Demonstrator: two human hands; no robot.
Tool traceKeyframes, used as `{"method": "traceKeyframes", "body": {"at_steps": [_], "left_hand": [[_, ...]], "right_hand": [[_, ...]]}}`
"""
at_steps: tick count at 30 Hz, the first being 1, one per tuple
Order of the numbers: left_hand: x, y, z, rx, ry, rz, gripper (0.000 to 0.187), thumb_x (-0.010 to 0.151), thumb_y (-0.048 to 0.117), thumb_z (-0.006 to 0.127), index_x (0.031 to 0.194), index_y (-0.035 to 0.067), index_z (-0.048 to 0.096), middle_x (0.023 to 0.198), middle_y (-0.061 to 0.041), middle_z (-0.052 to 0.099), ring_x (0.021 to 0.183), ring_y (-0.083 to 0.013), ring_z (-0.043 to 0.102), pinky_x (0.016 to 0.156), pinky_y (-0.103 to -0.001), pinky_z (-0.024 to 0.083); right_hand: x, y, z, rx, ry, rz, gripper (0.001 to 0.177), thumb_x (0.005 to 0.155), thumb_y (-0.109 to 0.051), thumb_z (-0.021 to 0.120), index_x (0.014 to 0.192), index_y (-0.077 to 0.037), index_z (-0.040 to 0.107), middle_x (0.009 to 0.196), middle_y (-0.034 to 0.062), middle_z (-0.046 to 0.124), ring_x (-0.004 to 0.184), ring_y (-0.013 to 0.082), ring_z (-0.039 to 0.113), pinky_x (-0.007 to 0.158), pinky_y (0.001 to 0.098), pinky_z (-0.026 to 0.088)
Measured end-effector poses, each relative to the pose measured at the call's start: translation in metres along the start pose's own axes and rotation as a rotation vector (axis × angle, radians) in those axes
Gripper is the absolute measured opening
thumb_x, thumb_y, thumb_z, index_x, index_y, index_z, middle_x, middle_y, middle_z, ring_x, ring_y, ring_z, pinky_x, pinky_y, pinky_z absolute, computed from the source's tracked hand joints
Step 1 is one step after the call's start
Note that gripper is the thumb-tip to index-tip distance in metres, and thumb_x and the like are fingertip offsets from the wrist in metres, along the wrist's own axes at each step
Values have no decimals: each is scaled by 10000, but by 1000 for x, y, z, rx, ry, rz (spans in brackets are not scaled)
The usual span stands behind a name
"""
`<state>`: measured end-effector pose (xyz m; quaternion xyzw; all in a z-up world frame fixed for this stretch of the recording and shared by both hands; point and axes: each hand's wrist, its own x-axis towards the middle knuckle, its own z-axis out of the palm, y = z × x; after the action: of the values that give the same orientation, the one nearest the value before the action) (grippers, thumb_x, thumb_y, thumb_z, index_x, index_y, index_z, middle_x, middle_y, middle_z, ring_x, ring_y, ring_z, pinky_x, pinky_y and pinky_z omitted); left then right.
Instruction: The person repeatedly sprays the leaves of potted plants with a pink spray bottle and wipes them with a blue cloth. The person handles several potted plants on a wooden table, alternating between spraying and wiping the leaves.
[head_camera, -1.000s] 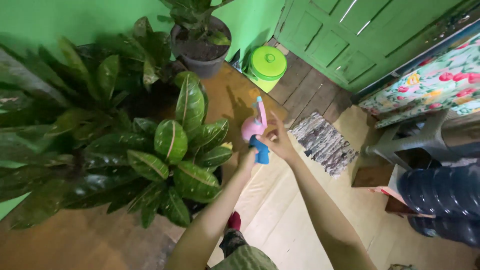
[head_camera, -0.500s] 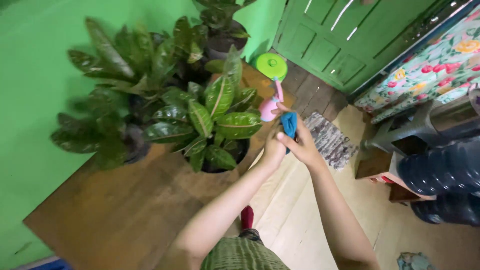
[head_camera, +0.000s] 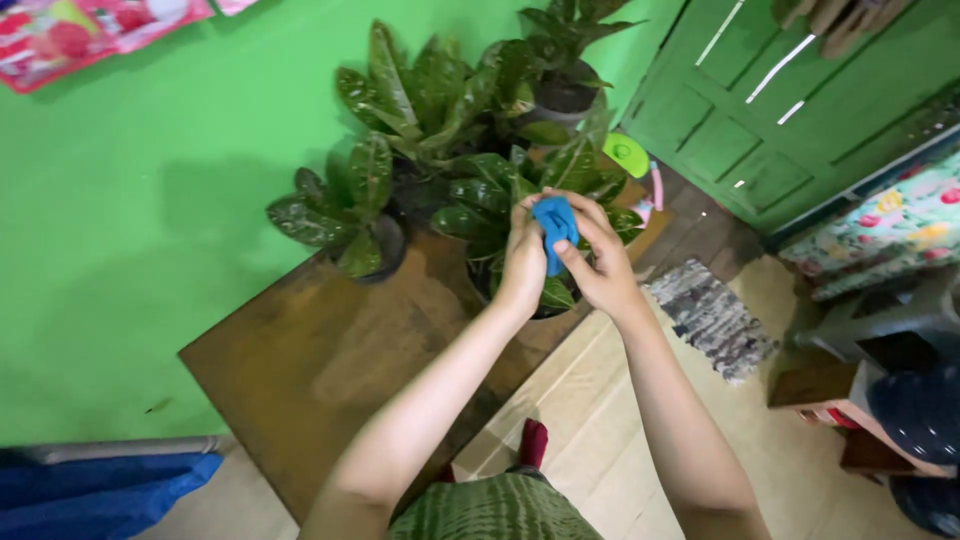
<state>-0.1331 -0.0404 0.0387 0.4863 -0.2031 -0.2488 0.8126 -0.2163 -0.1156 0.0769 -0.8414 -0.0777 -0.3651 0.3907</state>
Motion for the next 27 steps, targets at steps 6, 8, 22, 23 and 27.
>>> {"method": "traceKeyframes", "body": {"at_steps": [6, 8, 22, 23, 27], "left_hand": [[46, -12, -64, 346, -65, -26, 453, 952, -19, 577, 1358, 169, 498, 1196, -103, 615, 977, -226, 659, 737, -350, 612], [57, 1, -77, 400, 64, 59, 425, 937, -32, 576, 1319, 151, 543, 1226, -98, 601, 1082, -249, 615, 875, -375, 549], [141, -81, -122, 199, 383, -68, 422, 1001, 60, 545, 1420, 73, 495, 1361, -256, 548, 1350, -381, 508, 1147, -519, 364], [142, -86, -124, 179, 393, -84, 452, 987, 49, 561, 1431, 86, 484, 1321, -226, 581, 1310, -344, 536, 1141, -521, 365], [128, -63, -110, 76, 375, -262, 463, 1018, 136, 519, 1472, 187, 442, 1251, -104, 702, 1301, -297, 567, 1062, -684, 314]], "right_hand": [[18, 2, 29, 8, 358, 226, 181, 1089, -51, 526, 1220, -19, 646, 814, 115, 659, 872, 222, 664, 913, 457, 512], [25, 2, 26, 37, 380, 211, 232, 1104, -40, 474, 1302, 5, 586, 824, 151, 667, 907, 275, 694, 934, 485, 529], [1, 126, 87, -246, -2, 464, 316, 960, -110, 669, 1266, -30, 672, 1069, 227, 690, 1055, 484, 673, 914, 573, 548], [1, 128, 84, -267, 21, 496, 315, 960, -115, 669, 1262, -25, 673, 1061, 234, 689, 1052, 484, 675, 910, 575, 551], [-2, 145, 74, -317, 45, 534, 319, 945, -120, 689, 1252, -34, 684, 1083, 219, 696, 1037, 460, 688, 889, 529, 565]]}}
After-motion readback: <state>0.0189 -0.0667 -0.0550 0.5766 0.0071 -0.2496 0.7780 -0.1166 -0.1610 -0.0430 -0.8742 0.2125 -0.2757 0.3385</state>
